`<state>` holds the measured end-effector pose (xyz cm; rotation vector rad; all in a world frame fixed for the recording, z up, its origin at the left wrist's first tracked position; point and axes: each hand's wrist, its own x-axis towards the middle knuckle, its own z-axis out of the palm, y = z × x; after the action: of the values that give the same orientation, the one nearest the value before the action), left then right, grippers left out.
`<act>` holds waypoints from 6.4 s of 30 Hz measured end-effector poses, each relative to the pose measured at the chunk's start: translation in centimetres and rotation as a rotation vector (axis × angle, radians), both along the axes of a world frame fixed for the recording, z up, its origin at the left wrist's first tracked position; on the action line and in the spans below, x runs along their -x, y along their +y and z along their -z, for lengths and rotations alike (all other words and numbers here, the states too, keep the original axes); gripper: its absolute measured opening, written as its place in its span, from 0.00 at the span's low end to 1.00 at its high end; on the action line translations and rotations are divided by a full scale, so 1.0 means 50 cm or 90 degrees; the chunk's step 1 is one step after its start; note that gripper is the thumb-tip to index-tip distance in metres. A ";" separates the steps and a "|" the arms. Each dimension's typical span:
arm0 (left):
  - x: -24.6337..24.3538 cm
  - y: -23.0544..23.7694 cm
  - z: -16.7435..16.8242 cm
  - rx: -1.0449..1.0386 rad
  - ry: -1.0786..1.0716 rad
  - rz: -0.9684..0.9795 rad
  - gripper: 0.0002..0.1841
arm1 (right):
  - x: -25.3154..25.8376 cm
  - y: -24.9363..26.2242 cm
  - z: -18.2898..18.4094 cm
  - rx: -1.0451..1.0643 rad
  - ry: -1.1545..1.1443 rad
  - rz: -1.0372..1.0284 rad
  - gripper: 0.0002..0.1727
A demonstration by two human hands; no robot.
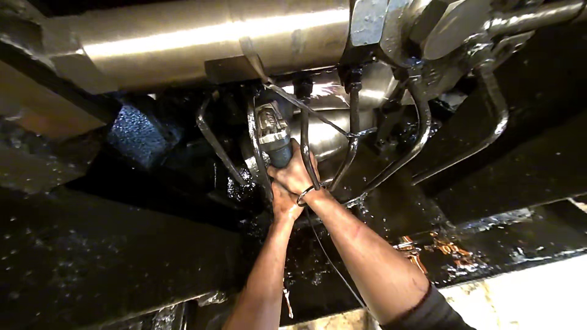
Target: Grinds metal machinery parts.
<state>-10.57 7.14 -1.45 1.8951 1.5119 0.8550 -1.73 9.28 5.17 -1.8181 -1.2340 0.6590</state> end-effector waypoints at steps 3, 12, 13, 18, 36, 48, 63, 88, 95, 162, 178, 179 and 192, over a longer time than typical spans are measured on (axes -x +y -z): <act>0.003 0.000 -0.006 0.036 0.091 0.004 0.40 | 0.005 0.002 -0.004 -0.003 0.009 -0.003 0.44; 0.008 0.006 -0.001 0.030 0.118 -0.006 0.41 | 0.013 0.014 0.003 0.020 -0.011 -0.015 0.46; 0.010 0.007 0.001 0.014 0.102 -0.005 0.40 | 0.014 0.015 0.004 0.019 -0.012 -0.015 0.46; 0.011 0.007 -0.001 0.040 0.118 -0.006 0.41 | 0.016 0.019 0.005 0.013 -0.001 -0.026 0.44; 0.018 0.016 0.012 0.019 0.115 -0.018 0.38 | 0.034 0.057 0.050 -0.052 0.053 -0.054 0.49; 0.016 0.011 -0.005 0.109 0.212 -0.019 0.39 | 0.037 0.055 0.037 -0.036 0.044 -0.057 0.48; 0.034 0.012 0.020 0.068 0.065 -0.024 0.37 | 0.043 0.039 0.001 0.022 -0.063 -0.070 0.45; 0.038 0.009 0.024 0.119 0.087 -0.015 0.34 | 0.048 0.035 0.001 0.045 -0.095 -0.066 0.42; 0.040 0.010 0.030 0.125 0.102 -0.022 0.34 | 0.048 0.036 0.002 0.051 -0.085 -0.078 0.43; 0.027 0.015 0.068 0.022 -0.153 -0.028 0.40 | 0.045 0.046 0.067 0.004 -0.034 -0.057 0.55; 0.017 0.014 0.060 0.015 -0.180 -0.024 0.41 | 0.022 0.015 0.028 0.047 -0.089 -0.041 0.51; 0.017 0.013 0.060 0.017 -0.178 -0.024 0.41 | 0.021 0.016 0.029 0.047 -0.090 -0.039 0.51; 0.011 0.011 0.056 0.025 -0.165 -0.036 0.41 | 0.016 0.018 0.035 0.033 -0.089 -0.046 0.48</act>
<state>-11.11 7.71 -4.25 1.6482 1.4173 1.0446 -2.51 10.17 3.40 -1.8968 -1.3927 0.6172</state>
